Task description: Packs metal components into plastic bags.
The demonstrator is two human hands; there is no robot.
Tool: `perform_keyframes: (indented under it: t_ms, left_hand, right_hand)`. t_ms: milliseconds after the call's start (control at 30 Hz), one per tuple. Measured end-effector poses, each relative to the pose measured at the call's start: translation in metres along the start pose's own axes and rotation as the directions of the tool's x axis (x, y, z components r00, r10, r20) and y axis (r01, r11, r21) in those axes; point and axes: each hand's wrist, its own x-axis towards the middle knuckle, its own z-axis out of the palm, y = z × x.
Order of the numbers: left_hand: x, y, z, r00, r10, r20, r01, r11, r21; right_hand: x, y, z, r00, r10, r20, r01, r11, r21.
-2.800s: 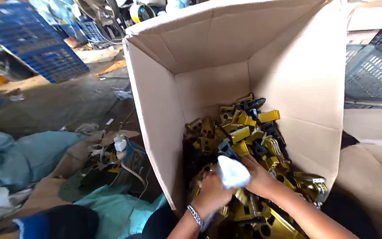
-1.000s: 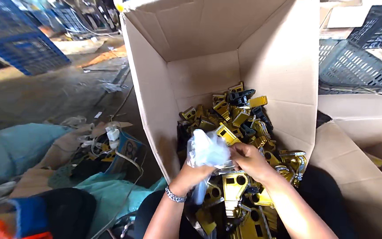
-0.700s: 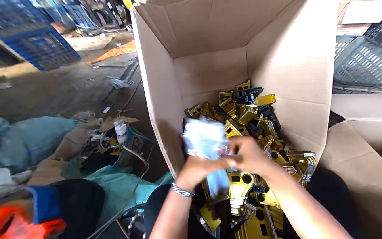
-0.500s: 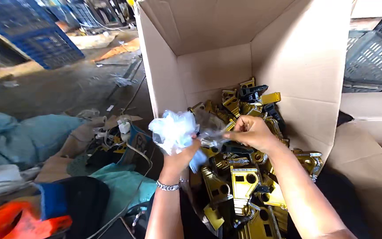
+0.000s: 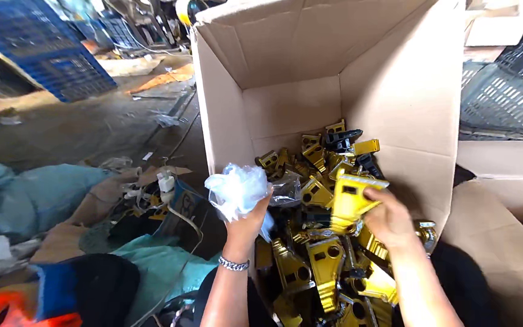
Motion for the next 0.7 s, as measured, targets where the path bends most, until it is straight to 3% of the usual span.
perform_keyframes:
  t_ms: [33,67,100,167,233,300,367,433,600,700]
  left_hand:
    - [-0.004,-0.001,0.004,0.999,-0.006,0.032,0.006,1.000,0.012]
    - [-0.009,-0.002,0.009,0.998,-0.011,0.064,0.011,1.000,0.009]
    - [-0.014,-0.003,0.014,0.995,-0.029,0.099,0.030,1.000,-0.005]
    - [-0.025,0.001,0.024,0.981,-0.092,0.172,0.102,0.994,-0.048]
    - [-0.032,0.011,0.034,0.949,-0.200,0.243,0.237,0.962,-0.133]
    - [-0.034,0.020,0.039,0.920,-0.277,0.277,0.343,0.912,-0.224]
    - [-0.031,0.021,0.038,0.919,-0.301,0.253,0.361,0.901,-0.240]
    - [-0.033,0.016,0.035,0.928,-0.287,0.237,0.330,0.929,-0.167]
    - [-0.031,-0.007,0.035,0.973,0.075,0.219,-0.090,0.994,0.059]
    - [-0.025,-0.015,0.031,0.959,0.238,0.156,-0.256,0.961,0.108]
  right_hand:
    - [0.002,-0.012,-0.005,0.996,-0.060,0.060,0.055,0.995,0.082]
    - [0.003,-0.022,-0.007,0.979,-0.130,0.158,0.124,0.991,0.047]
    - [0.003,-0.030,-0.006,0.950,-0.158,0.270,0.185,0.980,-0.077]
    - [0.000,-0.040,0.006,0.892,0.007,0.452,0.231,0.852,-0.469]
    - [0.000,-0.033,0.026,0.885,0.153,0.439,0.254,0.632,-0.732]
    - [0.002,-0.011,0.042,0.909,0.100,0.405,0.336,0.398,-0.853]
    - [0.000,0.002,0.057,0.879,0.231,0.417,0.387,0.167,-0.907]
    - [0.001,0.008,0.069,0.839,0.391,0.377,0.378,0.078,-0.922]
    - [0.017,0.017,0.070,0.905,0.255,0.340,0.259,0.305,-0.917]
    - [0.014,0.014,0.061,0.905,0.310,0.291,0.039,0.621,-0.783]
